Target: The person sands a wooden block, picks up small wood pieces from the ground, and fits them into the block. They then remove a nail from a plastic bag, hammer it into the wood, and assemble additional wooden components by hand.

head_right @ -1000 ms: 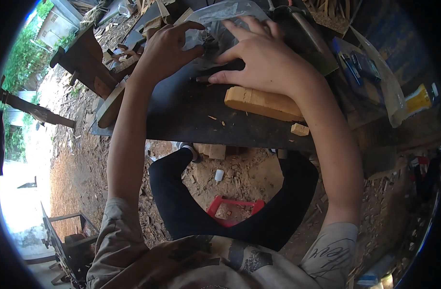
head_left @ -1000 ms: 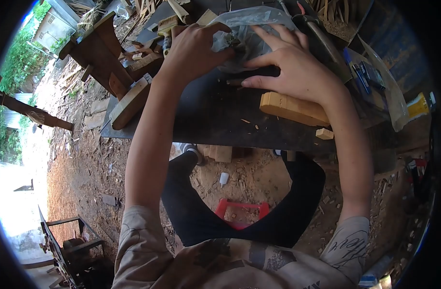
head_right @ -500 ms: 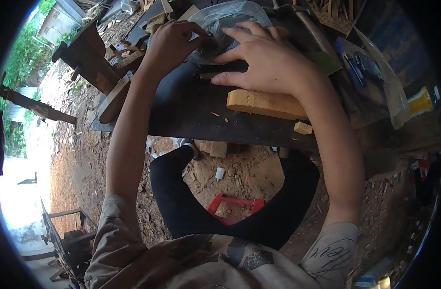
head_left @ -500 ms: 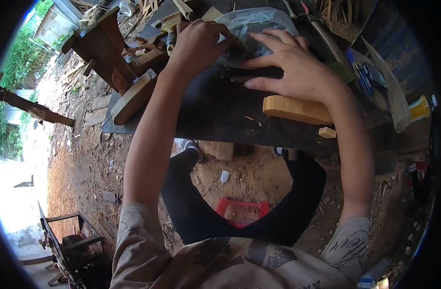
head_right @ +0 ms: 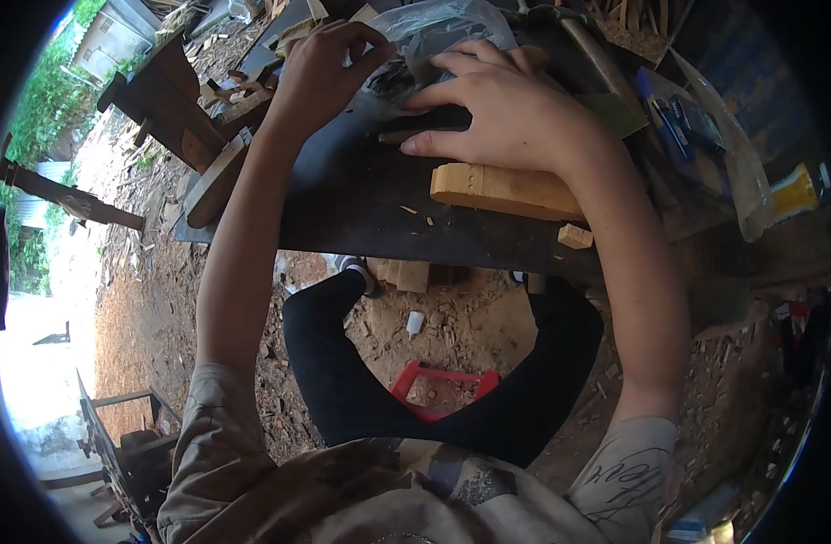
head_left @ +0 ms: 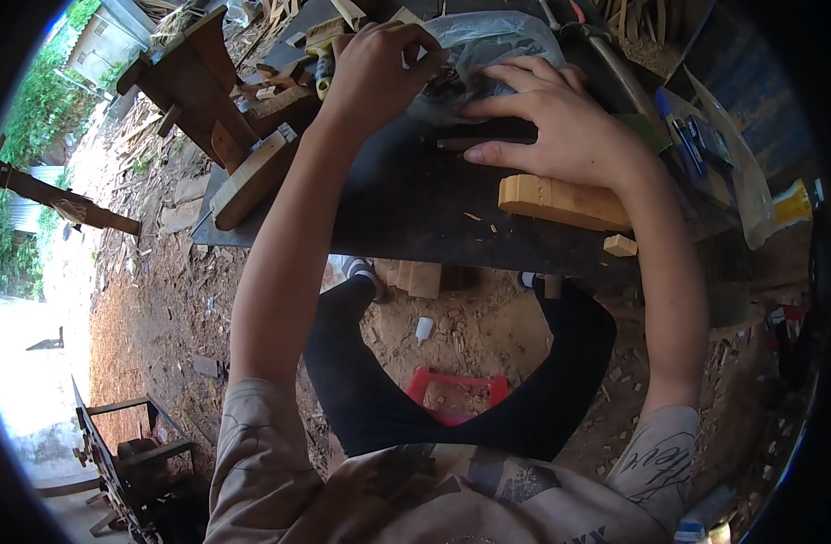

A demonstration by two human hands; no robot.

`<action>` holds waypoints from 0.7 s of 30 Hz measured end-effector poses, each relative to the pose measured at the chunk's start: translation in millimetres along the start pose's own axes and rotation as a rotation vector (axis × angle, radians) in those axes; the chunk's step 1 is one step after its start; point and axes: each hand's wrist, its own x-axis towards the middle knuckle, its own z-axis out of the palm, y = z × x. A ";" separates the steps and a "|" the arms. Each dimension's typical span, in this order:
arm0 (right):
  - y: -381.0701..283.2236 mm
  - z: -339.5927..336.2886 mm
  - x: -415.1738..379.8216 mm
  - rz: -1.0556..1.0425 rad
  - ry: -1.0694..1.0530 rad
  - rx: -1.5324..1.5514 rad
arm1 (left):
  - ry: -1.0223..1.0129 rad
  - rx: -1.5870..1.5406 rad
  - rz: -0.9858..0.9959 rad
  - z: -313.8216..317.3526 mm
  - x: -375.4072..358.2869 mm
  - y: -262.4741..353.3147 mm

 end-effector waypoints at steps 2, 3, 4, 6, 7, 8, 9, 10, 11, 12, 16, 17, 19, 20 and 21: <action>0.2 0.3 0.5 -0.007 0.008 0.000 | 0.057 0.039 0.004 -0.4 0.7 -0.3; 0.7 1.1 0.6 -0.010 0.019 -0.003 | 0.088 0.066 0.011 -1.8 1.3 1.6; 1.2 1.6 0.6 -0.013 0.029 -0.005 | 0.119 0.094 0.018 -3.0 1.7 3.7; 2.8 1.5 2.5 -0.018 0.021 0.003 | 0.003 0.004 -0.129 -14.2 6.8 15.6; 3.7 1.4 3.2 -0.021 0.016 0.007 | -0.055 -0.042 -0.203 -19.7 9.0 21.5; 4.7 2.8 3.0 -0.032 0.058 0.006 | -0.058 -0.093 -0.215 -20.8 9.3 22.0; 6.3 5.6 2.5 -0.043 0.101 0.005 | -0.060 -0.144 -0.226 -22.0 9.5 21.9; 7.8 6.9 2.2 -0.055 0.144 0.004 | -0.062 -0.195 -0.237 -22.7 9.6 21.8; 11.1 6.0 4.6 -0.094 0.193 0.016 | -0.077 -0.334 -0.246 -21.0 9.5 20.2; 16.0 4.3 9.5 -0.133 0.242 0.027 | -0.091 -0.474 -0.255 -18.6 9.9 18.6; 16.6 -10.4 16.9 -0.015 0.372 0.334 | -0.167 -0.729 -0.138 -18.3 10.5 19.4; 12.8 -13.0 14.3 -0.103 0.495 0.279 | -0.175 -0.738 -0.094 -20.1 9.7 21.8; -0.5 -32.0 13.6 -0.005 0.344 0.425 | -0.194 -0.757 -0.006 -27.4 8.5 33.8; -0.7 -32.7 13.7 -0.002 0.331 0.475 | -0.196 -0.809 -0.003 -25.8 7.9 35.4; -1.0 -33.4 13.9 0.001 0.318 0.526 | -0.198 -0.861 0.002 -23.7 7.7 36.7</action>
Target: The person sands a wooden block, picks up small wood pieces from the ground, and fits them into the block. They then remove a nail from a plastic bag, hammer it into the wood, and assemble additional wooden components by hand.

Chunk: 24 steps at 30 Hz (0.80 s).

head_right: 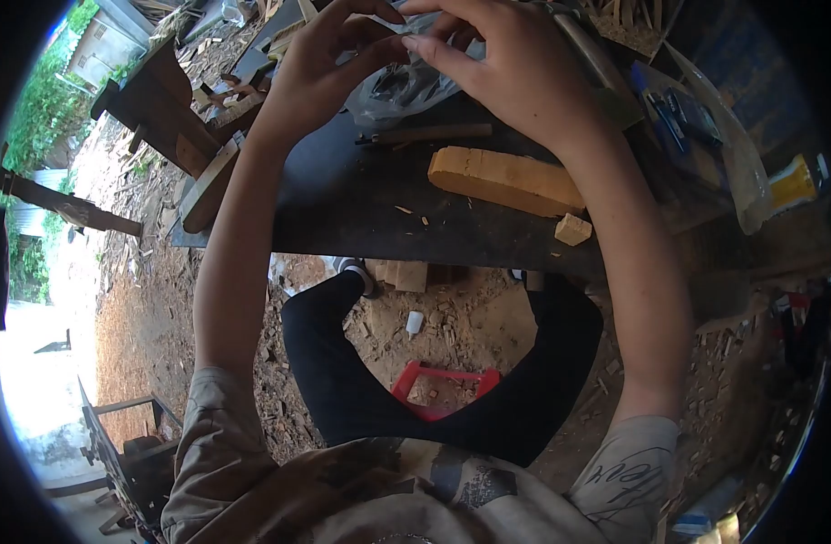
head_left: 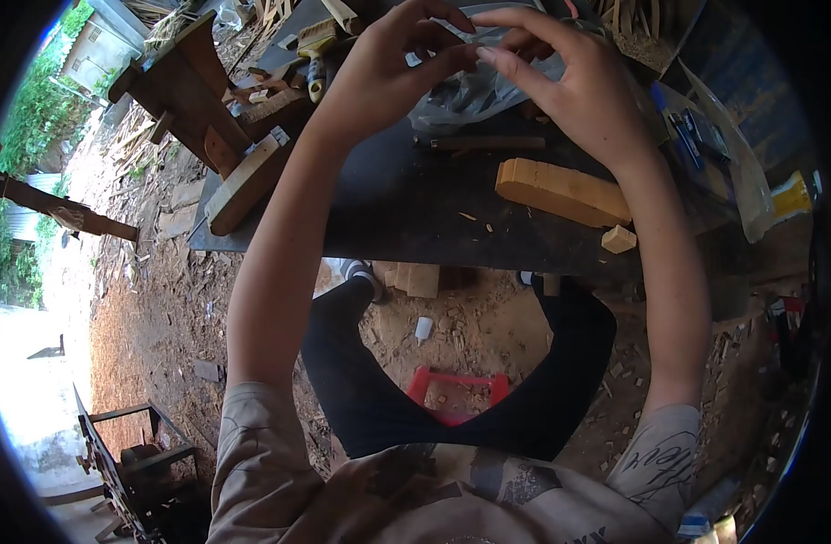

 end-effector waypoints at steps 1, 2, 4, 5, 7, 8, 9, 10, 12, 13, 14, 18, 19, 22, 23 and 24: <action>7.1 4.6 0.0 -0.050 0.038 0.037 | -0.005 -0.052 0.008 2.0 0.6 -1.4; 11.6 7.2 0.2 -0.101 0.075 0.075 | -0.004 -0.076 0.039 3.1 1.4 -5.6; 15.0 5.1 0.0 -0.137 0.078 0.042 | 0.001 -0.121 0.098 3.3 2.0 -12.8; 15.3 4.3 0.4 -0.155 0.079 0.026 | -0.002 -0.081 0.094 1.9 0.9 -15.2; 1.0 0.2 -1.0 -0.090 0.054 -0.016 | -0.009 -0.005 0.089 0.7 2.1 -10.6; -3.8 -0.9 -1.8 -0.057 0.042 -0.038 | 0.000 0.016 0.067 1.1 2.2 -7.1; -1.4 0.1 -1.7 -0.066 0.053 -0.031 | 0.009 0.037 0.047 2.2 1.9 -1.4; 2.9 1.7 -1.4 -0.075 0.064 -0.025 | 0.018 0.059 0.026 2.6 1.4 2.7; 1.4 1.2 -1.3 -0.067 0.067 -0.023 | 0.039 0.079 0.008 2.7 0.3 5.6; -5.3 -2.3 -2.3 -0.046 0.060 -0.029 | 0.047 0.086 0.001 3.9 0.8 5.8; -9.3 -4.3 -3.8 -0.021 0.054 -0.038 | 0.074 0.096 0.045 5.1 1.4 3.7; 25.5 6.1 1.5 -0.233 0.024 0.058 | 0.136 0.153 0.156 8.0 1.1 -0.5; 23.9 2.8 -1.3 -0.203 0.011 0.039 | 0.144 0.179 0.167 9.4 0.8 0.6; 13.1 -1.6 -2.6 -0.117 -0.036 -0.010 | 0.142 0.191 0.213 14.6 2.5 -3.9; 13.1 -2.3 -3.2 -0.114 -0.052 0.005 | 0.132 0.203 0.211 14.8 1.8 -4.7; 13.8 -3.2 -2.9 -0.112 -0.067 0.021 | 0.127 0.224 0.174 15.5 0.1 -2.5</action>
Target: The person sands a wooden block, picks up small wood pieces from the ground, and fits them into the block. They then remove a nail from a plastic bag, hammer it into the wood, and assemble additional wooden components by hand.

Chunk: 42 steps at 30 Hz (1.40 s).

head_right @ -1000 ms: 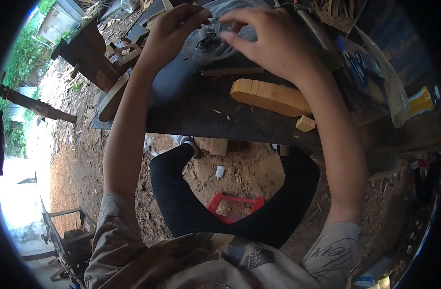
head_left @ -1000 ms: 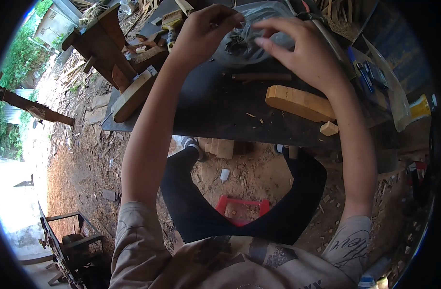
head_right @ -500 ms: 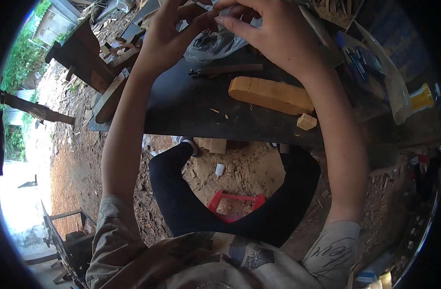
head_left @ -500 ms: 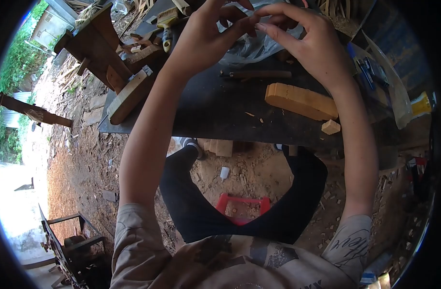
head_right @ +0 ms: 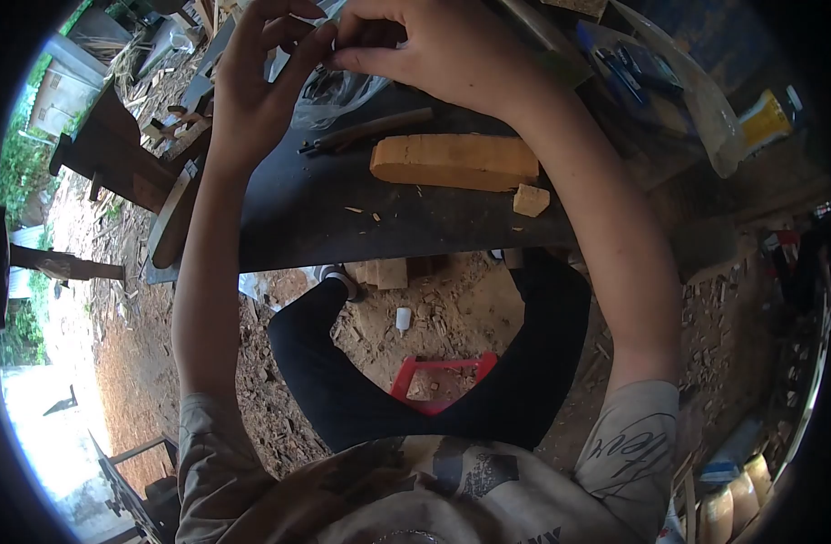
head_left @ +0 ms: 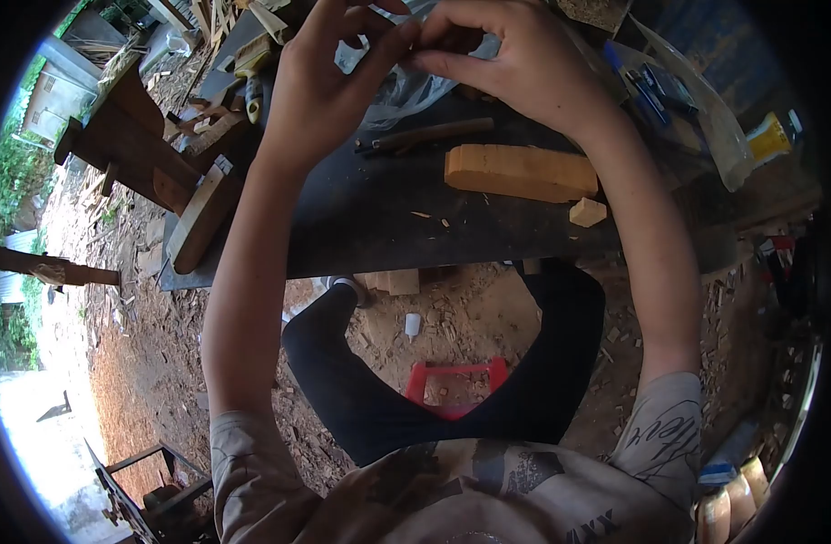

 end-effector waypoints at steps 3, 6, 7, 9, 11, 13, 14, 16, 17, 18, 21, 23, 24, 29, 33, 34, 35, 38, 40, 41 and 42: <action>0.9 -3.3 -0.3 -0.010 0.012 -0.008 | 0.009 -0.005 0.032 2.4 -0.7 1.3; -2.5 -18.8 -3.7 0.082 0.082 -0.056 | 0.029 0.087 0.006 7.9 -1.5 10.4; -2.9 -26.8 -11.0 0.088 0.122 -0.047 | 0.030 0.110 0.064 10.1 -1.0 7.7; -3.8 -42.9 -25.8 0.100 0.201 -0.028 | 0.038 0.158 0.180 11.3 -1.6 -0.8; 1.9 -48.6 -55.9 -0.008 0.291 0.045 | -0.171 0.129 0.060 1.3 -3.8 15.5; -29.4 -32.5 -91.0 0.025 0.421 0.035 | -0.314 0.063 -0.030 0.4 -4.7 30.5; -38.1 -25.6 -110.2 0.057 0.474 0.012 | -0.373 0.072 -0.004 3.1 -5.6 32.4; -54.6 -13.0 -144.6 0.115 0.517 -0.121 | -0.405 0.036 0.134 15.6 -5.4 32.0; -64.3 -7.8 -159.4 0.140 0.504 -0.230 | -0.419 0.015 0.200 21.7 -6.7 30.5; -72.1 -3.7 -170.8 0.162 0.489 -0.339 | -0.461 -0.034 0.171 25.6 -8.9 28.0; -86.8 5.1 -189.9 0.306 0.409 -0.474 | -0.485 -0.078 0.122 26.5 -10.0 32.7; -87.9 7.7 -190.5 0.327 0.381 -0.475 | -0.494 -0.080 0.034 25.4 -10.3 36.9; -85.3 9.3 -190.2 0.330 0.376 -0.475 | -0.497 -0.080 -0.011 24.9 -10.5 38.3; -84.1 10.6 -180.0 0.384 0.381 -0.413 | -0.475 -0.013 -0.004 26.1 -11.0 28.3; -83.1 14.0 -173.4 0.357 0.411 -0.295 | -0.503 0.015 -0.016 27.8 -12.0 23.0; -83.1 15.7 -169.8 0.353 0.421 -0.248 | -0.457 0.031 0.074 29.5 -13.1 18.4; -82.4 16.7 -165.8 0.349 0.432 -0.201 | -0.411 0.049 0.166 32.2 -13.8 12.1; -73.4 14.9 -152.2 0.296 0.527 -0.115 | -0.347 0.034 0.237 32.6 -12.7 12.2; -67.2 11.1 -143.5 0.312 0.595 -0.009 | -0.352 -0.024 0.205 29.4 -10.8 17.7; -65.6 9.4 -140.0 0.321 0.627 0.046 | -0.366 -0.068 0.184 27.8 -9.4 21.8; -69.1 11.1 -133.0 0.324 0.618 0.108 | -0.383 -0.113 0.163 26.2 -8.5 25.4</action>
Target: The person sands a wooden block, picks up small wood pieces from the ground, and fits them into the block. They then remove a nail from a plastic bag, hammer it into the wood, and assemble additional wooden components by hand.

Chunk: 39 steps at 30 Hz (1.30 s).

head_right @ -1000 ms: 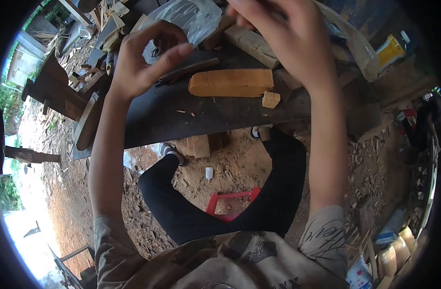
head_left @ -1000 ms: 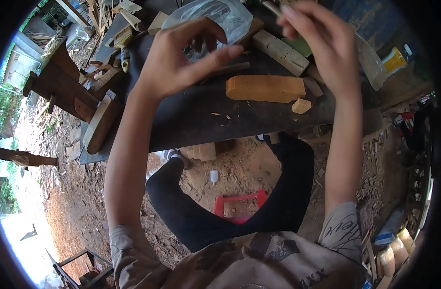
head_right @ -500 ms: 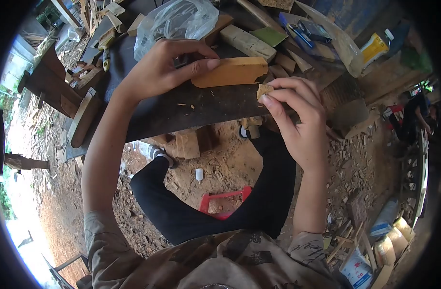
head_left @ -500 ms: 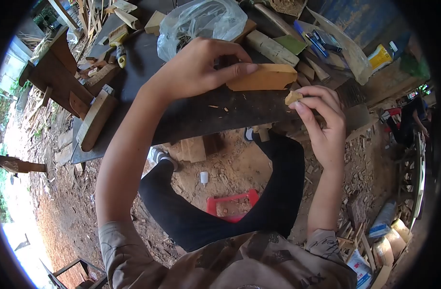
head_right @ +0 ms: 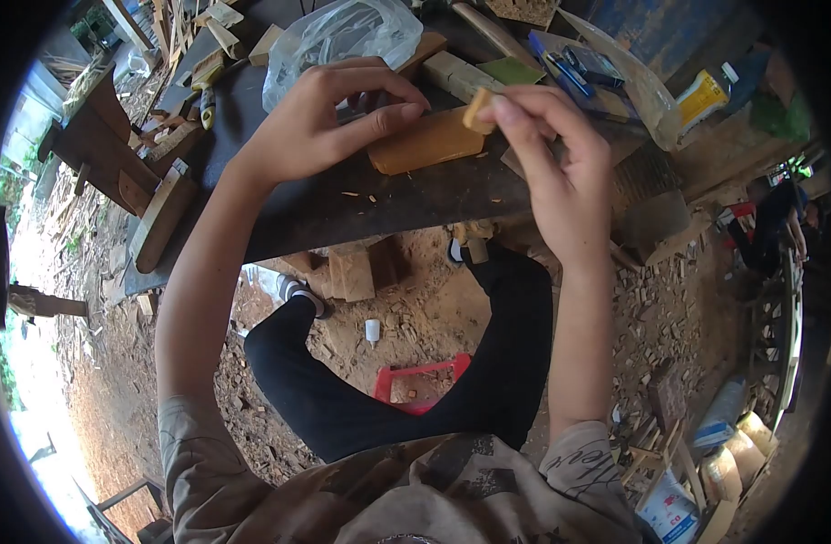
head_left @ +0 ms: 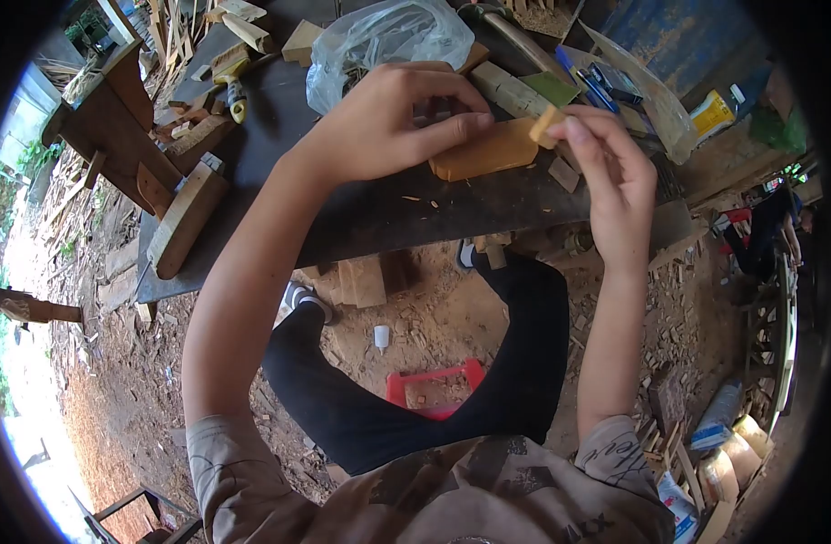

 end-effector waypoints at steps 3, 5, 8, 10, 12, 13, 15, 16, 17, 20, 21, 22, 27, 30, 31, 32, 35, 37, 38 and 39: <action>4.9 11.7 8.3 -0.110 -0.200 -0.030 | -0.060 -0.102 -0.155 -7.5 -0.4 6.2; 5.6 20.9 8.7 -0.142 -0.258 -0.079 | -0.010 -0.151 -0.129 -4.7 -1.9 0.5; 10.2 29.0 8.1 -0.266 -0.253 -0.184 | 0.040 -0.114 -0.119 -5.1 -3.9 -3.9; 15.1 30.7 6.5 -0.329 -0.177 -0.182 | 0.049 -0.079 -0.127 -4.9 -5.4 -4.9; 17.5 32.5 6.1 -0.380 -0.139 -0.229 | 0.042 -0.068 -0.139 -5.4 -5.5 -4.3; 17.9 32.6 6.2 -0.401 -0.138 -0.277 | 0.025 -0.060 -0.149 -5.9 -5.4 -3.9; 17.6 32.8 5.1 -0.429 -0.132 -0.354 | -0.008 -0.043 -0.166 -8.0 -4.5 -3.0; 16.8 33.6 3.7 -0.438 -0.128 -0.379 | -0.004 -0.045 -0.159 -7.6 -3.9 -4.5; 15.7 34.5 2.6 -0.449 -0.126 -0.403 | 0.002 -0.046 -0.155 -6.1 -4.0 -7.4; 12.5 32.4 0.4 -0.456 -0.129 -0.393 | 0.001 -0.015 -0.164 -7.7 -7.2 -6.5; 12.9 32.1 0.4 -0.470 -0.125 -0.382 | -0.003 0.003 -0.168 -11.1 -6.1 -3.0; 14.6 31.7 -0.2 -0.481 -0.119 -0.372 | 0.002 0.013 -0.227 -14.0 -6.2 1.6; 12.2 28.3 -2.2 -0.511 -0.130 -0.372 | 0.159 -0.016 -0.220 -3.6 -22.8 35.8; 14.4 27.2 -1.4 -0.517 -0.146 -0.334 | 0.138 0.033 -0.147 5.7 -33.8 42.8; 16.2 27.3 0.6 -0.511 -0.151 -0.294 | 0.135 0.047 -0.121 9.0 -36.7 44.9; 17.7 26.8 2.3 -0.508 -0.155 -0.255 | 0.116 0.016 -0.165 12.9 -37.8 47.6; 21.8 23.1 2.7 -0.458 -0.154 -0.154 | 0.146 0.093 -0.193 23.4 -40.3 48.7; 18.3 24.2 -2.1 -0.335 -0.114 -0.046 | 0.182 0.110 -0.162 27.3 -41.0 47.6; 16.9 25.7 -3.8 -0.274 -0.097 0.012 | 0.201 0.121 -0.150 27.9 -42.2 47.8; 18.8 26.1 -4.4 -0.242 -0.082 0.053 | 0.206 0.122 -0.159 27.4 -43.1 49.4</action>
